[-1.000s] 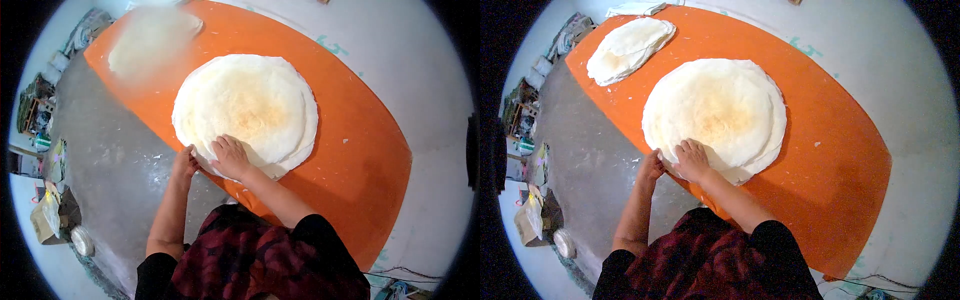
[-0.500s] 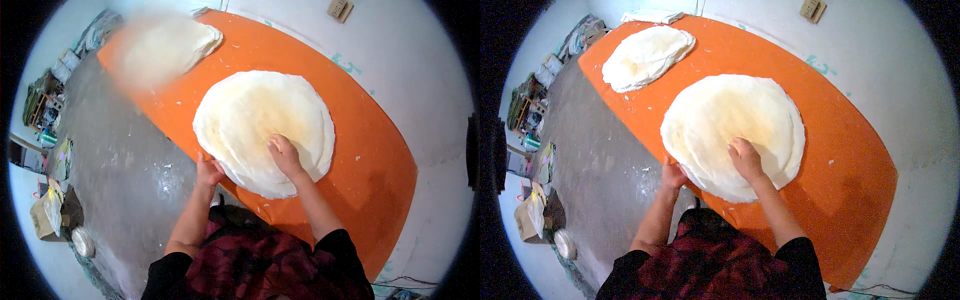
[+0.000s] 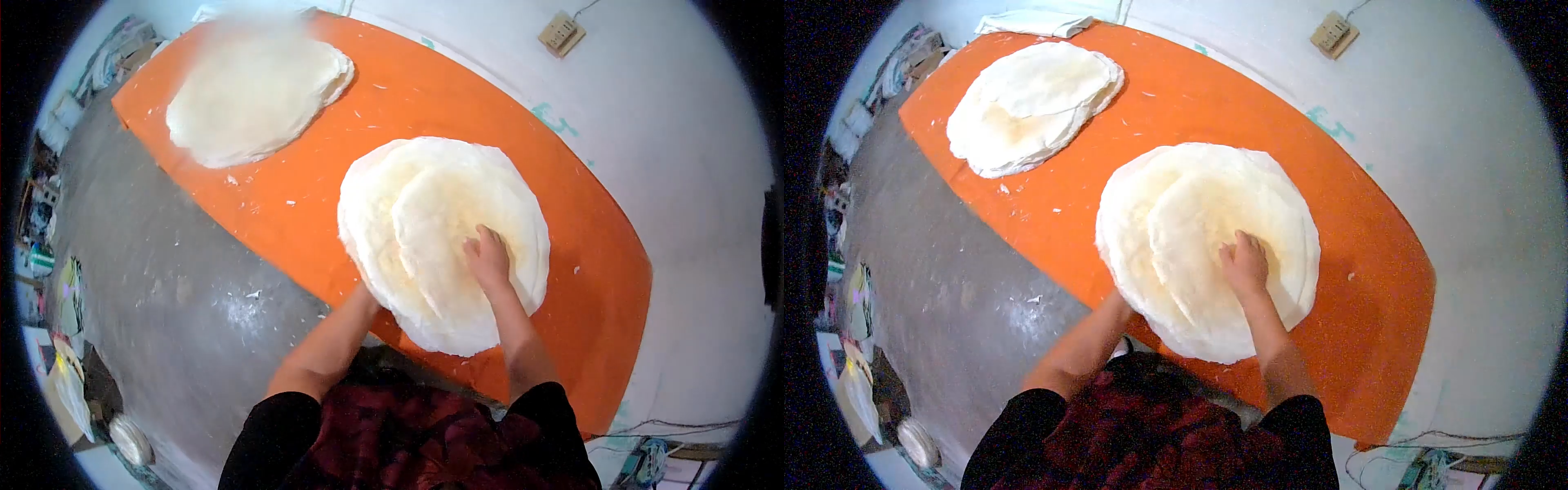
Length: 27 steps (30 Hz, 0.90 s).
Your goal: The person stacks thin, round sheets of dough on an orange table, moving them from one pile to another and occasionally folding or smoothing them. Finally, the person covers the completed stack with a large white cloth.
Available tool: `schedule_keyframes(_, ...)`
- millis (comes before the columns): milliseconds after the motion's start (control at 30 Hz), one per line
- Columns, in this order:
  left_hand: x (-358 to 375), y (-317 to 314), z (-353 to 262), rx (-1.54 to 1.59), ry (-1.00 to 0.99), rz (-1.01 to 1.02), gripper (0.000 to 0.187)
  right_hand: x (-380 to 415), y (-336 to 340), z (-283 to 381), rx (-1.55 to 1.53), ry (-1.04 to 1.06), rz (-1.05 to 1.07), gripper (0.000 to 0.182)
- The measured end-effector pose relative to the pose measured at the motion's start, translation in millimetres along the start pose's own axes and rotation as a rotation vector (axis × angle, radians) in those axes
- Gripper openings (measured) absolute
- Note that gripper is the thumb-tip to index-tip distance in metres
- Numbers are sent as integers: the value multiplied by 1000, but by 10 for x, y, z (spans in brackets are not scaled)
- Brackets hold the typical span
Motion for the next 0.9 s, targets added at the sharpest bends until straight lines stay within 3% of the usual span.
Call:
schedule_keyframes(33, -101, -19, 19, 2, 22, -10, 41, -23, -12, 38, 18, 61, -83, 46)
schedule_keyframes(133, -287, -52, 7, -8, 38, -45, 42, -174, -115, 88, -93, -29, -50, 53)
schedule_keyframes(233, -421, -71, -2, -34, 26, -107, 42, -283, -116, 158, -88, -211, -10, 57)
schedule_keyframes(333, -623, -148, 65, -75, 40, -173, 42, -439, -355, -43, -277, -260, 28, 56)
schedule_keyframes(433, -760, -245, 130, -96, 55, -217, 42, -550, -490, -231, -594, -321, -75, 50)
schedule_keyframes(533, -804, -287, 152, -106, 59, -246, 42, -679, -682, -285, -660, -234, 105, 48)
schedule_keyframes(600, -810, -289, 130, -114, 66, -259, 42, -652, -524, -49, -499, -437, 177, 47)
schedule_keyframes(633, -812, -296, 96, -124, 69, -261, 43, -756, -736, -227, -541, -425, 127, 47)
schedule_keyframes(733, -869, -318, -71, -138, 72, -256, 43, -823, -654, 2, -1138, -309, 8, 46)
schedule_keyframes(800, -901, -337, -309, -153, 65, -243, 43, -574, 4, 929, -1634, -203, -36, 50)
schedule_keyframes(833, -939, -355, -432, -164, 63, -231, 43, -816, 46, 893, -1605, 10, -73, 51)
schedule_keyframes(900, -955, -342, -770, -184, 47, -211, 43, -839, 531, 1647, -1528, 348, -31, 56)
Point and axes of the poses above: each hand's wrist, its own x-axis away from the middle knuckle, its own y-axis out of the back of the hand, z = x × y, the point moved 7 cm from there along -x, towards the middle knuckle, and after that the axes turned 5 degrees about z, right-handed, at the moved point
